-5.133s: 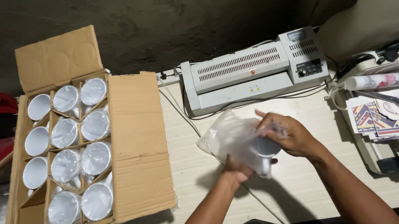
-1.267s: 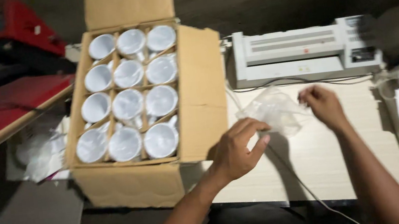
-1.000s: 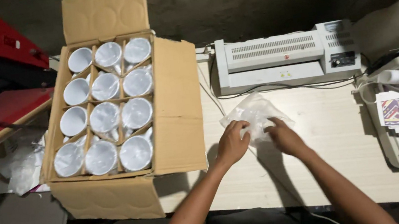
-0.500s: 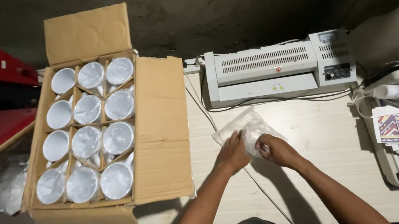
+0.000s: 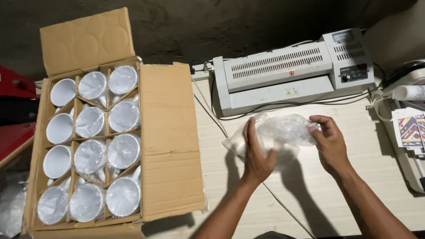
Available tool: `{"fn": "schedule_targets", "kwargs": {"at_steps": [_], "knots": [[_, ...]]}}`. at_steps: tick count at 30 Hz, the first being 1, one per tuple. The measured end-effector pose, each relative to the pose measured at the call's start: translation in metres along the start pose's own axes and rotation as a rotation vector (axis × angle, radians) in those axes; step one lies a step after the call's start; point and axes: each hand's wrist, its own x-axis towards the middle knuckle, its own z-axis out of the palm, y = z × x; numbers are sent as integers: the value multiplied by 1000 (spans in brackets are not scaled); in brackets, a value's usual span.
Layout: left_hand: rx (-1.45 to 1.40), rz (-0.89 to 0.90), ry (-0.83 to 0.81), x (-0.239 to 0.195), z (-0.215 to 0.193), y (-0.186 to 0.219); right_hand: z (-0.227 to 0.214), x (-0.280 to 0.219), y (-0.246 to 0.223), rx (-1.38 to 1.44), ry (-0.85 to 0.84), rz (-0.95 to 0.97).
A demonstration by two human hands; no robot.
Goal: The person removes white mugs from a cardboard box, places each mug inside a separate plastic bag by hand, and then returns the bagged mugs into the box.
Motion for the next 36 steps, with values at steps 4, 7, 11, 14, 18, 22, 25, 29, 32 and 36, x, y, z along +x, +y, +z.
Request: {"fn": "schedule_targets", "kwargs": {"at_steps": [4, 7, 11, 14, 18, 22, 25, 29, 32, 36], "knots": [[-285, -4, -23, 24, -13, 30, 15, -4, -6, 26, -68, -58], [-510, -519, -152, 31, -13, 17, 18, -7, -15, 74, -157, -77], [-992, -508, 119, 41, -42, 12, 21, -16, -34, -31, -310, 113], [-1140, -526, 200, 51, -76, 30, 13, -5, -23, -217, -381, 154], [-1075, -420, 239, 54, -82, 11, 23, 6, -37, -224, -349, 13], [-1073, -519, 342, 64, -112, 31, 38, 8, -64, -106, -317, -38], [-879, -559, 354, 62, -133, 51, 58, -4, -87, -97, -306, -119], [-826, -402, 341, 59, -130, 55, 90, -44, -120, -291, -135, -660], [-819, -386, 228, 51, -128, 73, 129, -79, -155, -529, -176, -834], [-1156, -419, -42, 41, -144, 93, 151, -67, -144, -861, -275, -702]]}}
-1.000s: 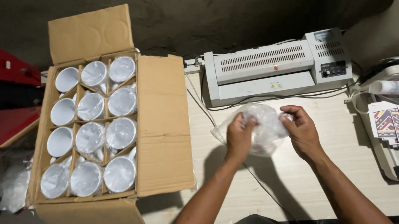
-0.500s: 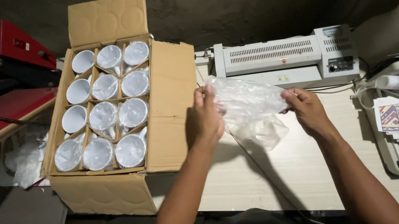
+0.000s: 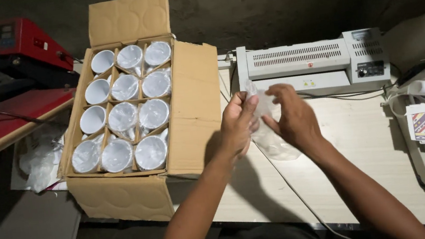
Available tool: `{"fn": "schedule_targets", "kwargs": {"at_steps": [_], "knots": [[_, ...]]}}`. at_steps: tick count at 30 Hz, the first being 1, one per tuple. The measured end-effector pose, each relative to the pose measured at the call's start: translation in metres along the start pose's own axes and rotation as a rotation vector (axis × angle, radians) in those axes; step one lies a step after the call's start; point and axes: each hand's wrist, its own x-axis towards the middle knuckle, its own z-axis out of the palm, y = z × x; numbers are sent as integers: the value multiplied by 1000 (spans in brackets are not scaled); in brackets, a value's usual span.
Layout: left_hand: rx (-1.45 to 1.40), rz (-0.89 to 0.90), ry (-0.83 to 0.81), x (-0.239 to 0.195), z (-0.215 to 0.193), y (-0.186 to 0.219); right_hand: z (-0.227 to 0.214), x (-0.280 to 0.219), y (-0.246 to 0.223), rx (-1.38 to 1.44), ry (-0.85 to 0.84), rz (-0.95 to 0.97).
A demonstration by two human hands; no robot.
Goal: The person removes white mugs from a cardboard box, places each mug inside a separate plastic bag by hand, and then returns the bagged mugs into the box.
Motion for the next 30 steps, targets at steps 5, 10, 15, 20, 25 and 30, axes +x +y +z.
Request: {"fn": "schedule_targets", "kwargs": {"at_steps": [5, 10, 15, 20, 25, 30], "knots": [[-101, -66, -65, -10, -20, 26, 15, 1, 57, 51, -98, 153], [114, 118, 75, -4, -56, 28, -8, 3, 31, 135, -54, 147], [172, 229, 239, -4, -50, 25, -18, -32, -35, 156, 210, -318], [321, 350, 83, -39, -38, 50, 1, 10, -62, -258, -126, -186], [1173, 860, 112, -76, -41, 109, 6, 42, -93, -692, -248, -103], [1591, 771, 417, -83, -67, 162, 32, 58, -148, -740, -208, -500]]}}
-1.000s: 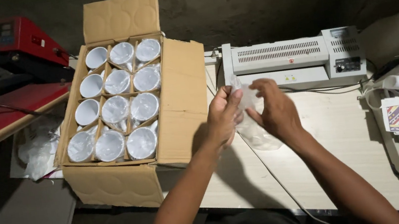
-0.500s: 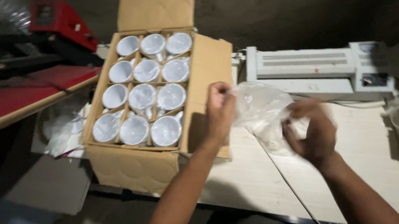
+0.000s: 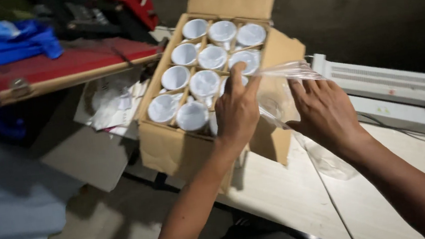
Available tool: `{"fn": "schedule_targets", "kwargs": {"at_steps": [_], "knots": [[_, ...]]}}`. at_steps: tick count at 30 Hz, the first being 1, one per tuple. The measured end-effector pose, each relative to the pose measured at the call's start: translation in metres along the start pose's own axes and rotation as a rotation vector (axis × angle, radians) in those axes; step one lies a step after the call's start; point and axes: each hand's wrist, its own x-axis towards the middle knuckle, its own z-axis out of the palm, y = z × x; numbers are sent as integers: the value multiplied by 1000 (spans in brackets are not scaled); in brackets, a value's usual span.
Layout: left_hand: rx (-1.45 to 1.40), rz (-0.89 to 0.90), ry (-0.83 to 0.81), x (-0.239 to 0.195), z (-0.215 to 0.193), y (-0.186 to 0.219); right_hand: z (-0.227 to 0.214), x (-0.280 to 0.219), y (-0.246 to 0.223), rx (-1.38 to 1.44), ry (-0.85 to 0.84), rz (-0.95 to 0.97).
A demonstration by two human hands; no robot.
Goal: The person removes white mugs from a cardboard box, places each mug inside a separate plastic bag by hand, and then returns the bagged mugs into the box.
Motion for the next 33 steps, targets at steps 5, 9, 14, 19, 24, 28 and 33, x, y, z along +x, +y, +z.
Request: {"fn": "schedule_targets", "kwargs": {"at_steps": [5, 9, 14, 19, 24, 28, 33], "knots": [[29, -68, 72, -4, -46, -33, -12, 44, -26, 162, -128, -98], [-135, -166, -2, -28, -39, -81, -2, 86, -29, 541, -230, -81], [-156, -272, -9, -53, -14, -121, 22, 159, -60, 810, -65, -148], [-206, -229, 43, -75, 19, -149, 81, 238, -100, 827, -31, -404], [-250, -278, 14, -78, 4, -139, 186, 298, -144, -30, -220, -729], [-241, -372, -42, -88, 23, -154, 203, 297, -170, 214, -337, -582], [-186, -342, 156, -72, 1, -138, 178, 295, -175, 499, -541, -384]]}}
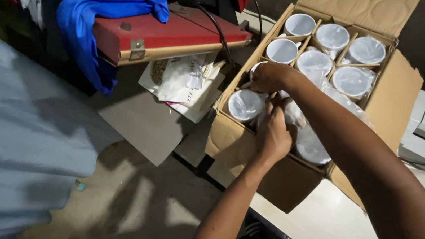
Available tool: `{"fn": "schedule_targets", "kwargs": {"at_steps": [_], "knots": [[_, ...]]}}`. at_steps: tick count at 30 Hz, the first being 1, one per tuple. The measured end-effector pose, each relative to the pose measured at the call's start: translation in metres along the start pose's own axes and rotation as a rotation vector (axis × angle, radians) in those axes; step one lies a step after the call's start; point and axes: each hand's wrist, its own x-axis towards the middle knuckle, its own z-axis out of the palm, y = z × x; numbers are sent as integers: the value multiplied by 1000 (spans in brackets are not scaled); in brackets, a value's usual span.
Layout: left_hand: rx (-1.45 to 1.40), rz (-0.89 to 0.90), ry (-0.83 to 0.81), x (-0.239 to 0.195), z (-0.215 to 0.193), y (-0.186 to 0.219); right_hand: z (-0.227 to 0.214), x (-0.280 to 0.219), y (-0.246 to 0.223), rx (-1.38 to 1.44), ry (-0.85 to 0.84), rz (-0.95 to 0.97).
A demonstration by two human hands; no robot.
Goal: The person removes white mugs from a cardboard box, places each mug inside a separate plastic bag by hand, and then returns the bagged mugs into the box.
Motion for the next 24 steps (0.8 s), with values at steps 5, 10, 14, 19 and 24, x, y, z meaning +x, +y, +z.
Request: {"fn": "schedule_targets", "kwargs": {"at_steps": [5, 10, 14, 19, 24], "knots": [[78, -104, -110, 1, -3, 4, 79, 65, 71, -90, -12, -163], [87, -11, -37, -4, 12, -11, 39, 10, 19, -44, 151, 2], [166, -146, -118, -1, 11, -10, 1, -15, 25, -89, 232, -96], [0, -2, -58, 0, 2, -6, -59, -90, 50, 188, 552, -307], [-35, -18, -95, 11, -5, 29, -89, -213, 14, 1766, 797, 20]]}}
